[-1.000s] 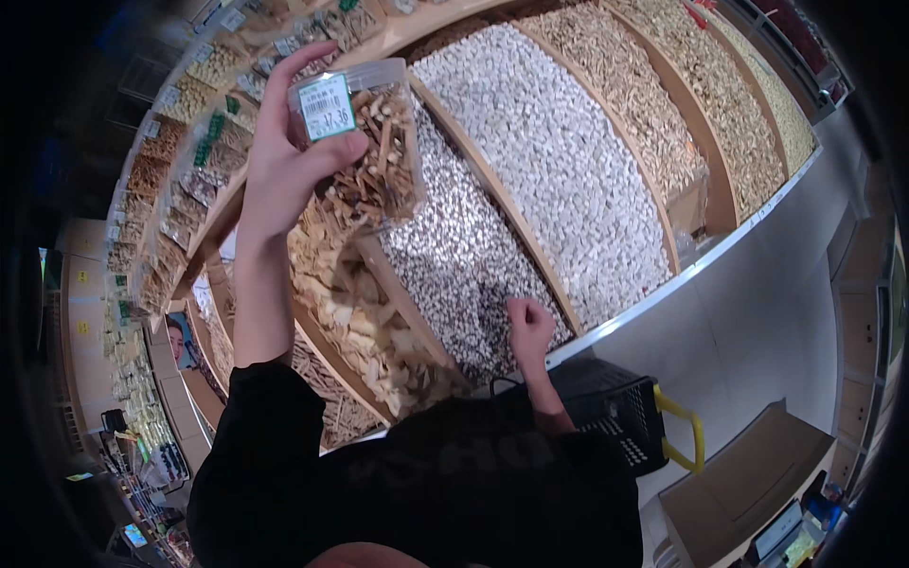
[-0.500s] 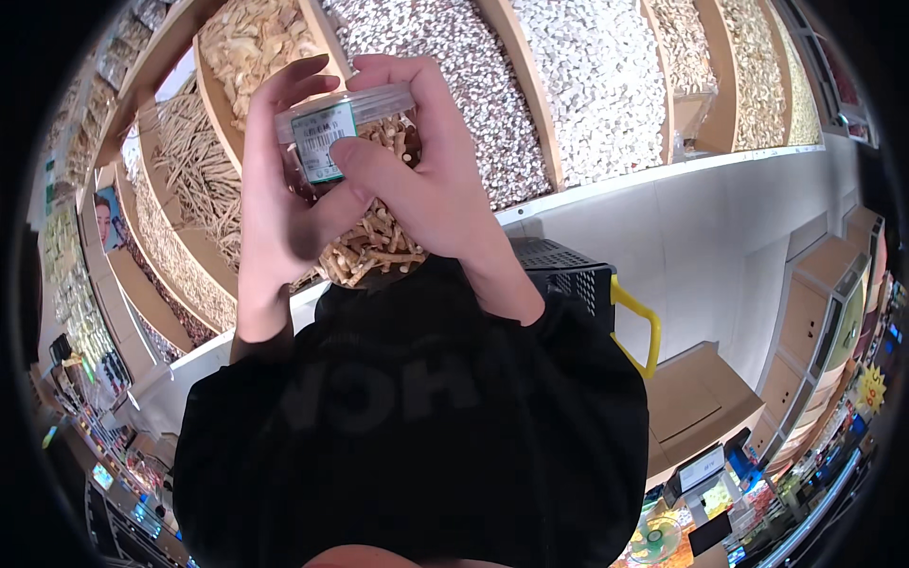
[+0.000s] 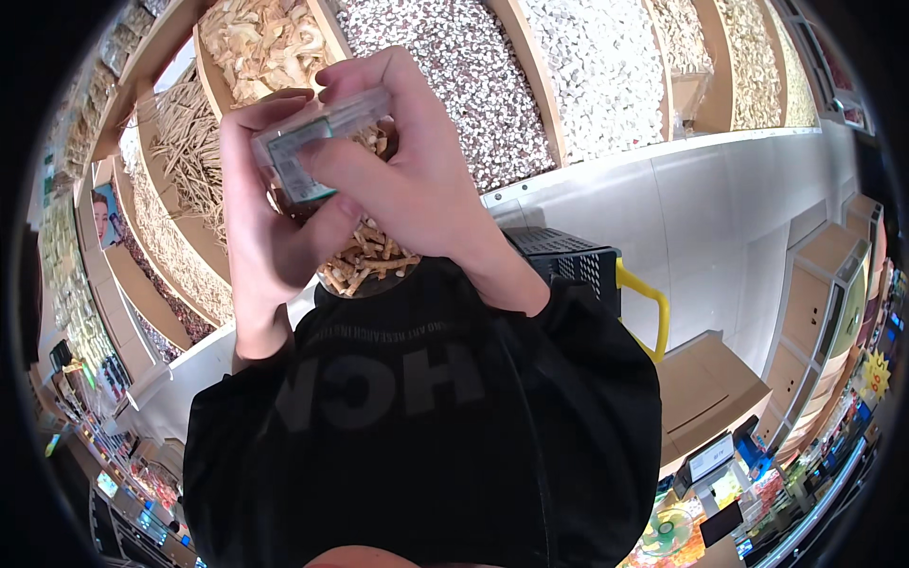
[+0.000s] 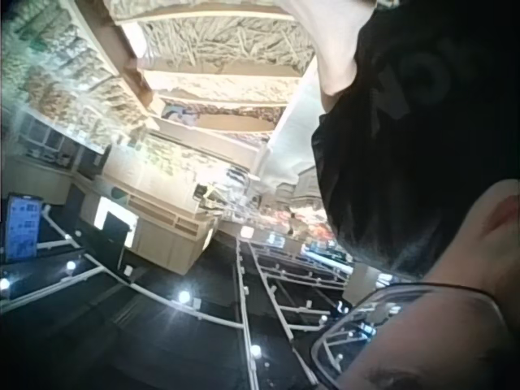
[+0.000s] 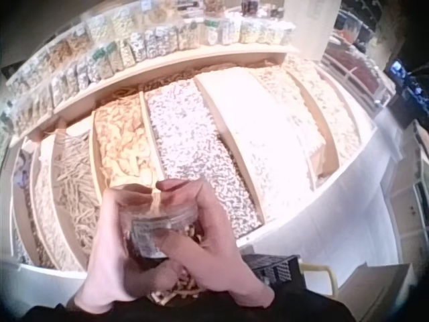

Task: Browsing and selecting various packaged dried herbs and roots in a supermarket.

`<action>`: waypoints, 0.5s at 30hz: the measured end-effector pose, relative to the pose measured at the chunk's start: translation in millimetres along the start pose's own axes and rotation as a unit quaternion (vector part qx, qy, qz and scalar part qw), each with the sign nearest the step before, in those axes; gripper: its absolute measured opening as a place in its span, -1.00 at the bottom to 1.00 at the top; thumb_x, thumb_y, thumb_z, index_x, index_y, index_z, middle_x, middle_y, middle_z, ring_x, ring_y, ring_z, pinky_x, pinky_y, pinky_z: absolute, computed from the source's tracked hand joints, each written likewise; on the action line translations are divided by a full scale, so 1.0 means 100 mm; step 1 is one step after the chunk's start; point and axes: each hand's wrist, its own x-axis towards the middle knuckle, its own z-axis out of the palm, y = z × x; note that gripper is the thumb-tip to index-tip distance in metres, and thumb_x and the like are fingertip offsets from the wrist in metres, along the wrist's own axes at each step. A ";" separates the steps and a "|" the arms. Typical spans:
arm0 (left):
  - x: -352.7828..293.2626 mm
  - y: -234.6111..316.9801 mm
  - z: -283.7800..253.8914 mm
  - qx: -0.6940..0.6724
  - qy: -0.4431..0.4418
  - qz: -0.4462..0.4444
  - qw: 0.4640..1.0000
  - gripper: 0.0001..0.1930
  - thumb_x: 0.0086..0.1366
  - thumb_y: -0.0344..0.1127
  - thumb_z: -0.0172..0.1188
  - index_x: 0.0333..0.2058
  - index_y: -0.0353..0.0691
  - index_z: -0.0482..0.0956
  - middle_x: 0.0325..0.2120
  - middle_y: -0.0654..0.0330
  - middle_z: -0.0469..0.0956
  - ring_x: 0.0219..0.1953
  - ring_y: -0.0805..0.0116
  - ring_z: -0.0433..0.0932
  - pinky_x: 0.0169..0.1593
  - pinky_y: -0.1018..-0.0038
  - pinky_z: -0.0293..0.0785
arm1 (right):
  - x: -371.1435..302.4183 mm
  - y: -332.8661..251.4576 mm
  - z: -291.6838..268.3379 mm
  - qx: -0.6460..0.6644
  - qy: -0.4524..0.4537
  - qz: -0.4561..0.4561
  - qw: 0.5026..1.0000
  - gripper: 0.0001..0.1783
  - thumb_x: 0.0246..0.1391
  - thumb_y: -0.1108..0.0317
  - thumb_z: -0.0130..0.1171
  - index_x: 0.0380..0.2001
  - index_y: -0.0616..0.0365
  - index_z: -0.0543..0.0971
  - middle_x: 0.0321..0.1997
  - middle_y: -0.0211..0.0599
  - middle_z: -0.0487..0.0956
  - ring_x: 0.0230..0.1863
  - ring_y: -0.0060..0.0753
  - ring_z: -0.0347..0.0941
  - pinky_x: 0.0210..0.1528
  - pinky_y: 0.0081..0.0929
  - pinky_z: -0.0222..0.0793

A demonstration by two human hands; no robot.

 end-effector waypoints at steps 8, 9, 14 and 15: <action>-0.03 -0.03 0.02 0.048 0.012 0.028 0.998 -0.30 -0.20 -0.38 0.41 -0.05 -0.36 0.25 -0.25 0.00 0.47 -0.26 0.21 0.56 -0.22 0.37 0.52 | -0.05 0.02 0.01 0.024 0.013 0.007 1.000 -0.63 -0.09 0.41 0.19 -0.17 0.21 0.36 -0.11 -0.30 0.40 -0.12 -0.55 0.35 -0.09 -0.52 0.30; -0.01 -0.04 0.02 0.055 0.015 0.034 0.998 -0.30 -0.20 -0.38 0.40 -0.05 -0.36 0.25 -0.25 0.00 0.47 -0.26 0.19 0.56 -0.22 0.36 0.51 | -0.02 0.01 0.00 0.024 0.014 0.006 1.000 -0.63 -0.09 0.41 0.19 -0.17 0.21 0.36 -0.11 -0.30 0.40 -0.12 -0.55 0.35 -0.09 -0.52 0.30; 0.10 0.04 -0.05 0.061 0.009 0.040 0.997 -0.28 -0.20 -0.38 0.42 -0.04 -0.34 0.23 -0.24 -0.03 0.45 -0.26 0.15 0.55 -0.22 0.35 0.50 | 0.10 -0.07 0.05 0.018 0.024 0.003 1.000 -0.63 -0.08 0.45 0.12 -0.14 0.21 0.36 -0.10 -0.28 0.40 -0.10 -0.50 0.35 -0.06 -0.50 0.30; 0.10 0.07 -0.08 0.073 0.009 0.034 0.997 -0.27 -0.20 -0.37 0.43 -0.03 -0.34 0.22 -0.24 -0.04 0.44 -0.26 0.14 0.55 -0.23 0.35 0.50 | 0.11 -0.06 0.04 -0.002 0.009 -0.011 1.000 -0.60 -0.08 0.47 0.09 -0.09 0.20 0.35 -0.09 -0.24 0.40 -0.07 -0.48 0.34 -0.03 -0.48 0.29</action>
